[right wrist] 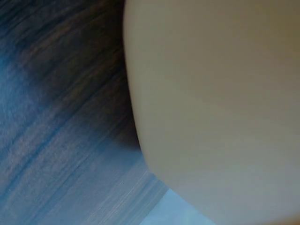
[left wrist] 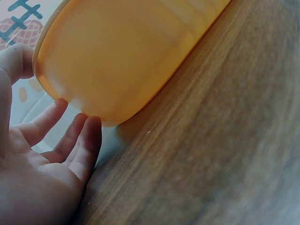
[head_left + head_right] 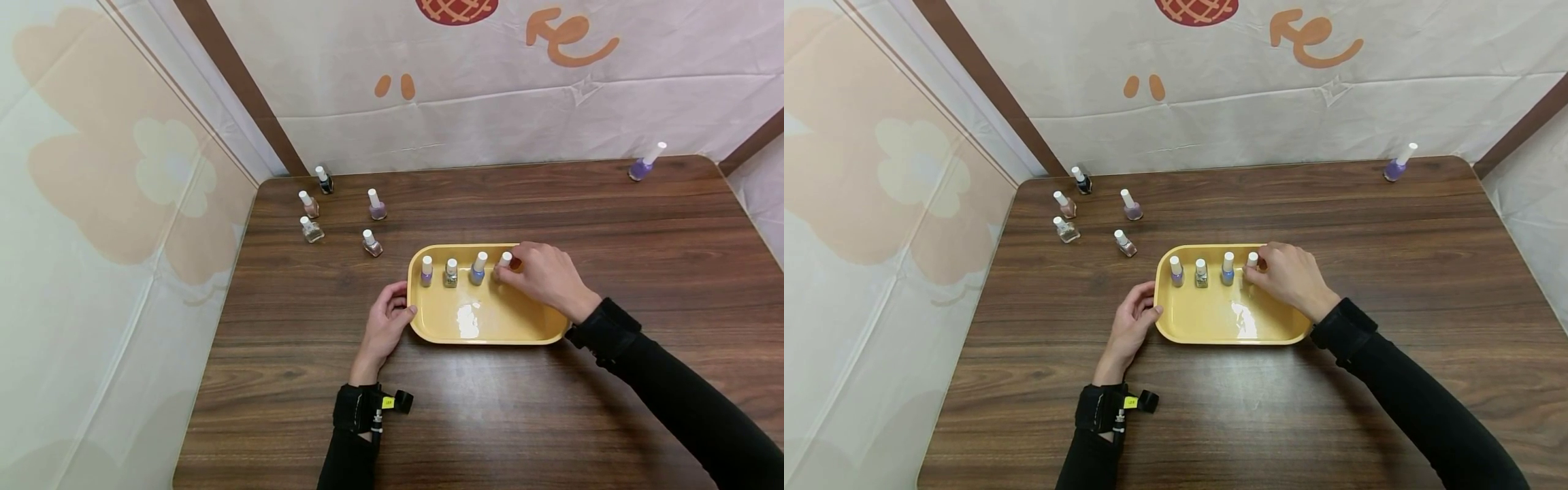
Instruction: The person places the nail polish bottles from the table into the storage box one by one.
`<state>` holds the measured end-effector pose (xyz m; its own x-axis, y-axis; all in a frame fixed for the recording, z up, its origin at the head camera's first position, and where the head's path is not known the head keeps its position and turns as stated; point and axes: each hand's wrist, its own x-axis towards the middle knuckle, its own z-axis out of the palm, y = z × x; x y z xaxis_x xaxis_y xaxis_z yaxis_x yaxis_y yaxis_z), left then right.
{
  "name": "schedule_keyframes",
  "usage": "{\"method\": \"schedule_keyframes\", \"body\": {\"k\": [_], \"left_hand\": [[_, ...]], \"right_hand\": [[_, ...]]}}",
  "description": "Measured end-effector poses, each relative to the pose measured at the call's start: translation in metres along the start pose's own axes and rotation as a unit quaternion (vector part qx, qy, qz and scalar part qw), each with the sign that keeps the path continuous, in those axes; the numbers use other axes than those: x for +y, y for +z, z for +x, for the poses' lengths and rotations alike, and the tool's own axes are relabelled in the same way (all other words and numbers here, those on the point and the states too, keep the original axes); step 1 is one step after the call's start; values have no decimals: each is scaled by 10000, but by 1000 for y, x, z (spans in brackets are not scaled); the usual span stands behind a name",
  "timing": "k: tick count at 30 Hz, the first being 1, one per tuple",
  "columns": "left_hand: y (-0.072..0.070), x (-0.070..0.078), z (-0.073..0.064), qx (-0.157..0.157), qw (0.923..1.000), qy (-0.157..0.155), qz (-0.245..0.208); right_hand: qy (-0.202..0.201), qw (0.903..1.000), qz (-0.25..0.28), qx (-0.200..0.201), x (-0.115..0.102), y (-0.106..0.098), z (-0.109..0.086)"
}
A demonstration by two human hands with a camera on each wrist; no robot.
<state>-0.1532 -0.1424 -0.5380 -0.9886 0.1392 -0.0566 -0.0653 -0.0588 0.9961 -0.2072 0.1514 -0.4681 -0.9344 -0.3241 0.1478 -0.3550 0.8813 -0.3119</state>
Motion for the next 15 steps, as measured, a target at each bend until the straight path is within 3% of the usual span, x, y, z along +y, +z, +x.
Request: {"method": "schedule_keyframes", "body": {"k": [15], "left_hand": [[1,-1,0,-13,10000,40,6]], "right_hand": [[103,9998,-31,-152,0,0,-2]]}}
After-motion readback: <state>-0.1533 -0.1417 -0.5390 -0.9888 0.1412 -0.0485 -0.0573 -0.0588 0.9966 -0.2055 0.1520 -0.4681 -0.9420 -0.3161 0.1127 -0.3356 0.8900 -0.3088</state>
